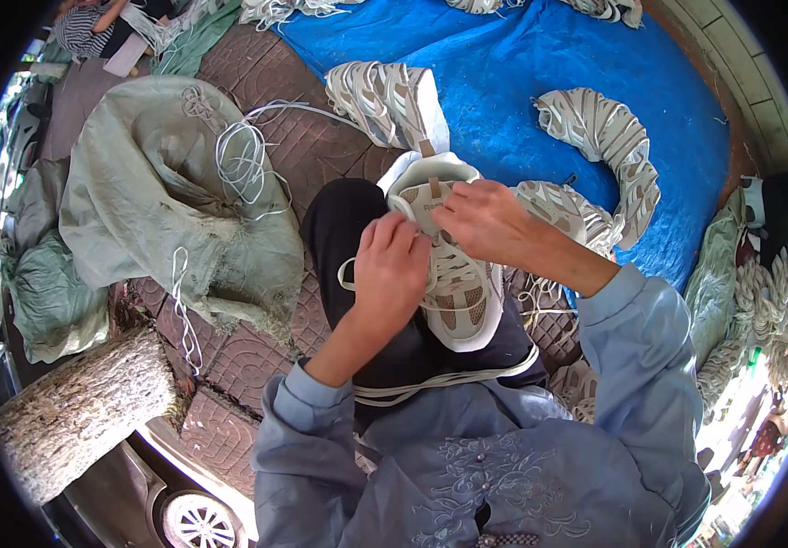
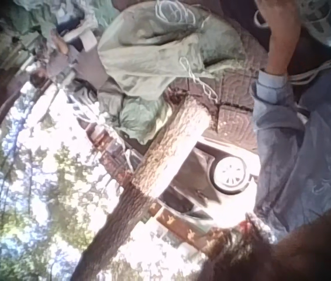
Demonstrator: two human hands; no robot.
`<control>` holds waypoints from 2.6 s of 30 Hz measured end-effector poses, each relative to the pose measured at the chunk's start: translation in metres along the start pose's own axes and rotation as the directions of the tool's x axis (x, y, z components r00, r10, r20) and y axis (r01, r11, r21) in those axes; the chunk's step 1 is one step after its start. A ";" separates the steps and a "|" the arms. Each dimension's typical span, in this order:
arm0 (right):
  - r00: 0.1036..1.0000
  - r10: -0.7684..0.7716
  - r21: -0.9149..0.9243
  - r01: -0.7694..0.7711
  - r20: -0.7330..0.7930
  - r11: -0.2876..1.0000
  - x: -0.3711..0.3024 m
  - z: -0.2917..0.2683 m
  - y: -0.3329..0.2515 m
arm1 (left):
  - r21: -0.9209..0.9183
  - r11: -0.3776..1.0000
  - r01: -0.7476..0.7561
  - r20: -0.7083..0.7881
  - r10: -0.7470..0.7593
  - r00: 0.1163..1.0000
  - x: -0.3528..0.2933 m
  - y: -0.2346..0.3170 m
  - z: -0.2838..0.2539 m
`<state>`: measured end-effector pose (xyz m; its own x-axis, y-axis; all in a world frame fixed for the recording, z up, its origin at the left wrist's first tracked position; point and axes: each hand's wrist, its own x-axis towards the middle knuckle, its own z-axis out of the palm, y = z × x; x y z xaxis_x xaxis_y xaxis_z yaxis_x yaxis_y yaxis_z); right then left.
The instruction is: The person sits on the ground and laces a white sneaker by hand. They thread the laces through the eyelets, pull them tight, and tie a knot. The person then picks up a second sneaker and begins the same lacing process.
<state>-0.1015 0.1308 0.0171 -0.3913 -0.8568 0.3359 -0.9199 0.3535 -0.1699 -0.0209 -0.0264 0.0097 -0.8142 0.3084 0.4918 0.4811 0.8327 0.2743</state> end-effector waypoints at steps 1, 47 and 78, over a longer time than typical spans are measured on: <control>1.000 0.006 -0.019 -0.006 -0.001 1.000 0.001 0.004 0.000 | 0.005 1.000 -0.017 -0.004 0.017 1.000 0.002 -0.002 0.005; 0.978 0.123 0.124 -0.103 -0.166 0.987 -0.003 0.006 0.014 | 0.410 0.855 -0.316 0.269 0.218 0.938 0.018 0.002 0.018; 0.889 0.337 0.378 -0.210 -0.310 0.901 -0.025 -0.002 0.027 | 0.376 0.805 -0.458 0.391 0.310 0.867 0.023 -0.005 0.010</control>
<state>-0.1166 0.1623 0.0059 -0.6665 -0.5259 0.5284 -0.7368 0.3568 -0.5743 -0.0451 -0.0192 0.0111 -0.6836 0.7051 0.1883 0.6379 0.7027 -0.3152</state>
